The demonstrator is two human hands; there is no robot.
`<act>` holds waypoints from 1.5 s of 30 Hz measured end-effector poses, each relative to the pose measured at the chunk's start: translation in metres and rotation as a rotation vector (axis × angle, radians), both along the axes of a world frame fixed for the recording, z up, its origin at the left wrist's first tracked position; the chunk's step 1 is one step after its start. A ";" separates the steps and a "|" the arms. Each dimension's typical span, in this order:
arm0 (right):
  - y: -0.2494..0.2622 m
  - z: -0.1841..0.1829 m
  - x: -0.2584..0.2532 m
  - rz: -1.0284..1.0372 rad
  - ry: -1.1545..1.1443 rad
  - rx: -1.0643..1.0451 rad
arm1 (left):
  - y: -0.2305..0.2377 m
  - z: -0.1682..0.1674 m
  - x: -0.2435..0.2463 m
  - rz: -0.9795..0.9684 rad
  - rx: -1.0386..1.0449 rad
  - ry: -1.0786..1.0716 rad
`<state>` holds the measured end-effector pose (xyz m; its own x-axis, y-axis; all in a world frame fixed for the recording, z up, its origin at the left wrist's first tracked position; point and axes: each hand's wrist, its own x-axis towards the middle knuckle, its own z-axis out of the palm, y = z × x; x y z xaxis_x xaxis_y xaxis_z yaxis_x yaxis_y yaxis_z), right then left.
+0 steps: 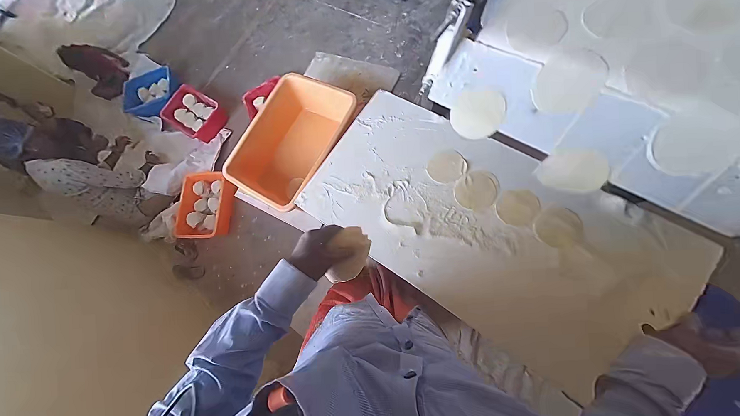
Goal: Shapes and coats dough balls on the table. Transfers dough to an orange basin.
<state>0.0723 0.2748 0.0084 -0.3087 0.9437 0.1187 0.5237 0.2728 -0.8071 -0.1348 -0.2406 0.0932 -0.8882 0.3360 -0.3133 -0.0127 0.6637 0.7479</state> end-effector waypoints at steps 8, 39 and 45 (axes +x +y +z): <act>-0.334 0.007 -0.269 1.110 0.116 -1.334 | -0.064 -0.027 -0.086 -0.007 0.683 -0.341; -0.607 -0.148 -0.542 0.783 -1.092 -0.780 | -0.212 -0.253 -0.328 0.395 0.026 -0.849; -0.614 -0.157 -0.547 0.962 -1.364 -0.428 | -0.200 -0.274 -0.334 0.314 -0.189 -0.811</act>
